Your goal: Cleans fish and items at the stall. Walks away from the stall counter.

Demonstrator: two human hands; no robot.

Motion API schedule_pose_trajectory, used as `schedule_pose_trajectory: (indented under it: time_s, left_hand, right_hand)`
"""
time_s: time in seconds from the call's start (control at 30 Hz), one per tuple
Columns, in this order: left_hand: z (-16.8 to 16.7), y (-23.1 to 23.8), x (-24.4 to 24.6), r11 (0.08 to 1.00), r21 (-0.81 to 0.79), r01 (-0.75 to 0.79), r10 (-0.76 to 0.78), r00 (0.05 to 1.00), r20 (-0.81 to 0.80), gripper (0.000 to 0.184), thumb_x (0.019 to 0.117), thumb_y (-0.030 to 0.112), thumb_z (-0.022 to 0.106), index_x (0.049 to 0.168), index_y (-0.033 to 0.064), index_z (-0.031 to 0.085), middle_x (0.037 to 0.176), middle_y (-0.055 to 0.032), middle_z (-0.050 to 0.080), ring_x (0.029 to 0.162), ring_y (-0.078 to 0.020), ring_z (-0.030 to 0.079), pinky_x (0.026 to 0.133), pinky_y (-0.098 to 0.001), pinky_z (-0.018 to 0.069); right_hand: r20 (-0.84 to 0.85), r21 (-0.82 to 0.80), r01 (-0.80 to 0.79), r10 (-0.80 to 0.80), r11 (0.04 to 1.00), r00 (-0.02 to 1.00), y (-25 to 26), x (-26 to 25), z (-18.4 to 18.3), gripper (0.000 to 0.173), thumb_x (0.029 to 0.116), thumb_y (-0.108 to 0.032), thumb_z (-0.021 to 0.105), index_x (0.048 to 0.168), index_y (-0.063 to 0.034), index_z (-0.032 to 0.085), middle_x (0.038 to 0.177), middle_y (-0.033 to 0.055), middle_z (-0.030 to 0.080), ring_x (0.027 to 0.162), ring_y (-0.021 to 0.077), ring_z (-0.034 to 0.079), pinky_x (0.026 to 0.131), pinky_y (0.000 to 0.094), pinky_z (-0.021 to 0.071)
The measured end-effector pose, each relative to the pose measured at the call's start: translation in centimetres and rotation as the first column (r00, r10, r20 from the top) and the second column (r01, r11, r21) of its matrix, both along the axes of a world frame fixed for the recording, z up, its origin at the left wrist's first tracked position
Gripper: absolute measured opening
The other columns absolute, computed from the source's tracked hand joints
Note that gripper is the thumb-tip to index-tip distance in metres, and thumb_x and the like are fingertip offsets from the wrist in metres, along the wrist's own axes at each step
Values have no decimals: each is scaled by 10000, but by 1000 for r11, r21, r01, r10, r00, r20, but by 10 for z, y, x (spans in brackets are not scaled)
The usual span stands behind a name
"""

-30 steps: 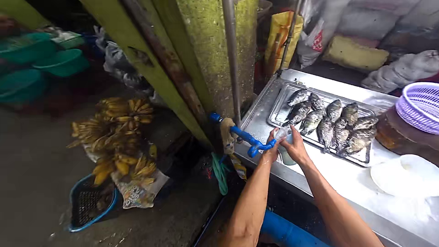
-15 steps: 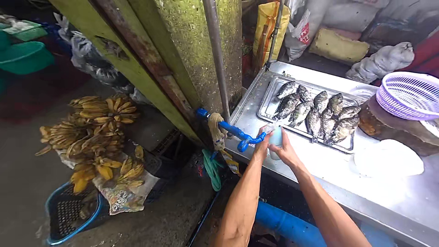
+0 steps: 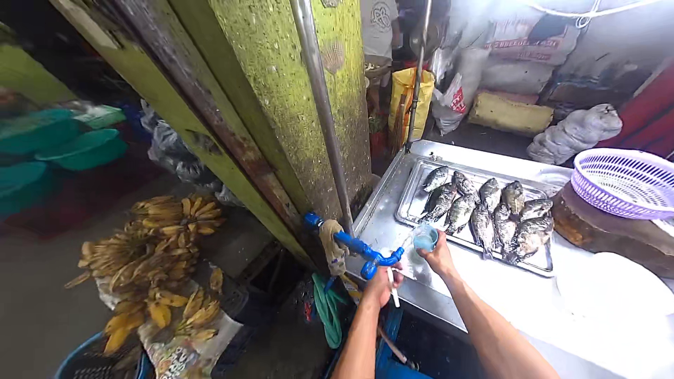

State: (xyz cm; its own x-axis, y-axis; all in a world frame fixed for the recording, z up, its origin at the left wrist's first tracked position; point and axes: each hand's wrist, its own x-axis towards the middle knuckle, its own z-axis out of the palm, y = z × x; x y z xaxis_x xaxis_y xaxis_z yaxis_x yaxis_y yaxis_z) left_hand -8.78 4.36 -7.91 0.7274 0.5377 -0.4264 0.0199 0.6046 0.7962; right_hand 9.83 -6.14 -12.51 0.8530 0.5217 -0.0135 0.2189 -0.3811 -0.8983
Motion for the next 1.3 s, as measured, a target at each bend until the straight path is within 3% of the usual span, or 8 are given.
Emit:
schedule_pose_trajectory:
  time_s: [0.17, 0.27, 0.43, 0.67, 0.77, 0.87, 0.97, 1.3]
  left_hand:
    - [-3, 53, -94, 879, 71, -472, 472, 881, 5, 222, 1054, 80, 417, 1191, 11, 578, 635, 7, 524, 461, -73, 474, 429, -221, 432]
    - [25, 101, -118, 747, 293, -597, 617, 786, 28, 245, 1020, 58, 509, 1231, -24, 601, 777, -40, 613, 500, -66, 474, 444, -209, 411]
    - [76, 160, -97, 572, 704, -420, 588, 809, 5, 297, 1037, 209, 576, 1282, 62, 658, 1123, -98, 705, 772, -136, 642, 665, -329, 546]
    - [82, 182, -75, 518, 795, -315, 511, 860, 8, 381, 1009, 254, 609, 1329, 48, 621, 1135, -138, 695, 929, -196, 674, 827, -404, 564]
    - [75, 186, -74, 530, 783, -325, 513, 858, 10, 313, 1023, 271, 617, 1243, 56, 674, 1069, -104, 705, 852, -155, 662, 789, -366, 556]
    - [73, 185, -74, 546, 771, -328, 499, 866, 15, 276, 1045, 291, 592, 1206, 101, 710, 1002, -33, 715, 700, -78, 602, 617, -267, 495]
    - [69, 183, -71, 526, 779, -341, 503, 863, 38, 283, 1052, 279, 577, 1199, 84, 720, 1069, -64, 712, 797, -106, 640, 699, -297, 531]
    - [62, 175, -67, 433, 851, -299, 517, 855, 37, 354, 1068, 342, 536, 1296, 122, 695, 1203, -110, 648, 826, -165, 631, 715, -347, 545]
  right_hand:
    - [-94, 135, 65, -52, 989, 994, -23, -4, 2, 1093, 739, -109, 834, 1606, 27, 182, 1579, 334, 309, 1448, 424, 374, 1159, 549, 384]
    - [207, 208, -4, -40, 978, 977, -41, -41, 57, 897, 795, -284, 678, 1546, 56, 326, 1564, 286, 377, 1443, 350, 399, 1086, 501, 441]
    - [822, -73, -351, 255, 934, 510, -23, -102, 128, 662, 875, -378, 688, 1422, -28, 556, 1411, 235, 577, 1378, 405, 487, 1135, 588, 389]
    - [818, -462, -279, 526, 842, 233, 27, -126, 163, 616, 911, -336, 695, 1471, -143, 528, 1320, 182, 642, 1234, 363, 617, 1089, 604, 423]
    - [798, -527, -288, 582, 800, 156, 46, -127, 155, 499, 963, -226, 597, 1433, -67, 545, 1077, 189, 692, 927, 356, 696, 852, 517, 548]
    - [805, -527, -295, 580, 797, 129, 54, -121, 143, 399, 1042, -221, 499, 1369, -4, 572, 844, 150, 691, 689, 314, 682, 658, 445, 545]
    - [842, -477, -295, 527, 828, 118, 59, -113, 138, 376, 1046, -213, 489, 1330, 4, 605, 733, 115, 663, 589, 278, 646, 575, 411, 519]
    - [775, -415, -378, 539, 828, 329, 72, -112, 151, 457, 988, -327, 553, 1316, -30, 668, 741, 111, 706, 554, 288, 661, 479, 447, 511]
